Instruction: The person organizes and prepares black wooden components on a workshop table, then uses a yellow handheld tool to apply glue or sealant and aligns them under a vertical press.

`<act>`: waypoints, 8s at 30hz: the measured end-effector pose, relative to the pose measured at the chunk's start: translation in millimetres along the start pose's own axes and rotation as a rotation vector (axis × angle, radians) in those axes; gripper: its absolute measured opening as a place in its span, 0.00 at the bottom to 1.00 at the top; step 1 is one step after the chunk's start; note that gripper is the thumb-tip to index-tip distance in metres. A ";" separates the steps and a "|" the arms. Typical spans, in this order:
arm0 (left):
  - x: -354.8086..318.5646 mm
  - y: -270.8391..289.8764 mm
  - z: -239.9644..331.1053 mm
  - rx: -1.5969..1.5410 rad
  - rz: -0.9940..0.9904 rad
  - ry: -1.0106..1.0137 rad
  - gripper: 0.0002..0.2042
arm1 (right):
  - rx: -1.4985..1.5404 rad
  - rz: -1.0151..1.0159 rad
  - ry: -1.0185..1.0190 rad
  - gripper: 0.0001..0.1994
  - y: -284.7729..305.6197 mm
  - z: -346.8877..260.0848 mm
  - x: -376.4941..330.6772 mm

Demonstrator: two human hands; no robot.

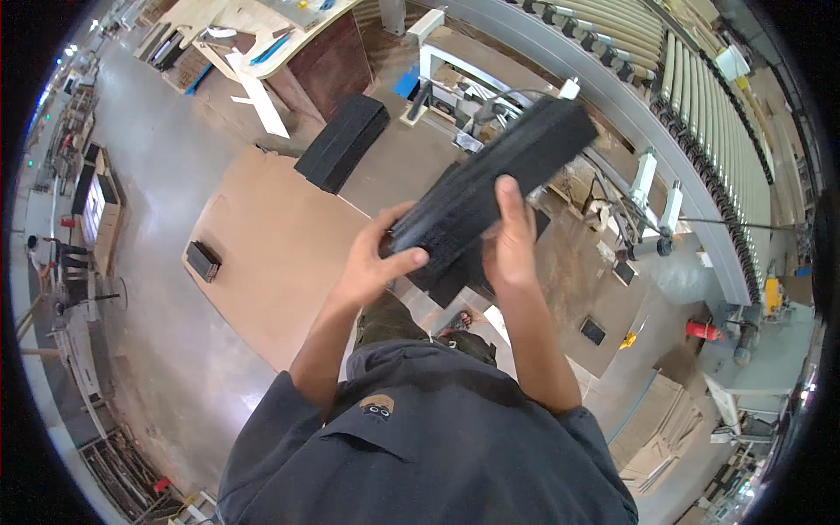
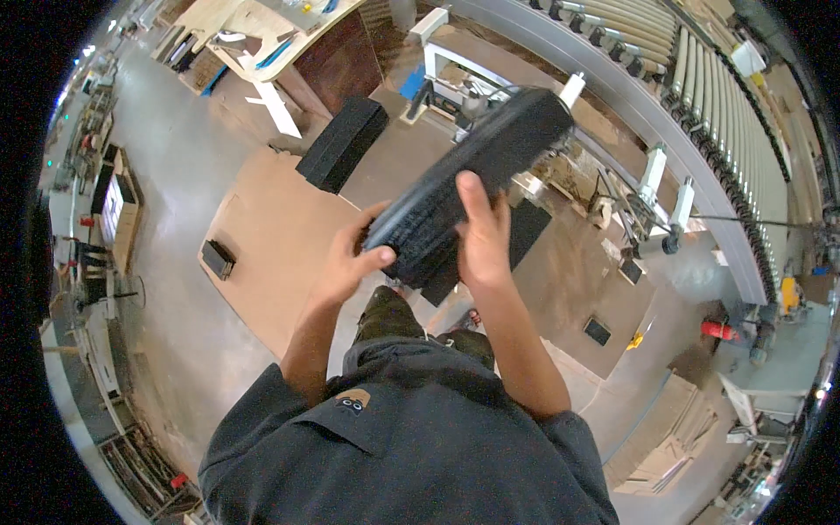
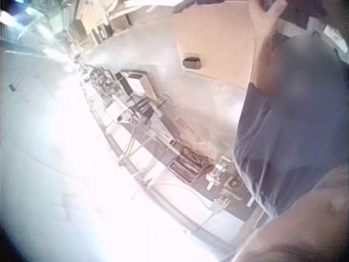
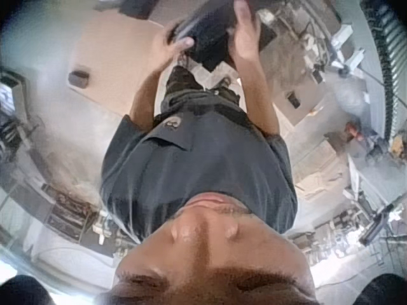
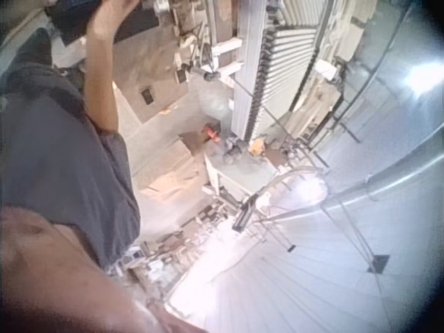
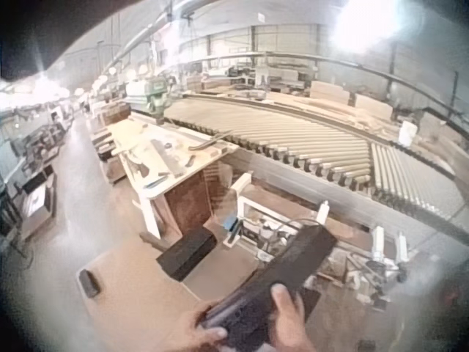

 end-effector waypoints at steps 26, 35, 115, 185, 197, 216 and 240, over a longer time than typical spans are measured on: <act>78.8 198.0 -309.0 -0.182 0.576 0.550 0.47 | -0.357 0.650 -0.514 0.39 -49.5 352.5 205.7; 94.0 186.9 -277.3 -0.482 0.503 0.507 0.37 | 0.065 0.403 -0.499 0.37 -91.0 331.4 216.9; 5.2 -254.5 -270.8 1.112 0.021 -0.271 0.50 | -0.890 0.447 0.094 0.31 362.3 101.5 -28.0; -86.0 -125.1 -212.0 0.291 -0.652 0.578 0.30 | -0.200 0.517 0.070 0.36 418.6 -2.2 -211.7; -67.2 -410.8 -96.4 -0.747 -0.240 0.686 0.42 | -1.386 0.206 0.665 0.49 256.3 -84.3 -169.0; -17.9 -425.5 -138.4 0.796 -0.276 -0.606 0.33 | 0.451 -0.023 0.165 0.38 400.4 -148.1 -259.3; -67.0 -178.0 -165.2 1.393 0.693 -0.228 0.33 | 0.216 0.407 -0.162 0.20 434.2 -47.7 -288.0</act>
Point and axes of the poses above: each hand's wrist, its own x-axis towards the middle knuckle, its own y-axis out of the back of the hand, z = x × y, the point moved 4 cm from there along x, towards the middle knuckle, and after that the axes turned 4 degrees about x, right-handed, at the moved point
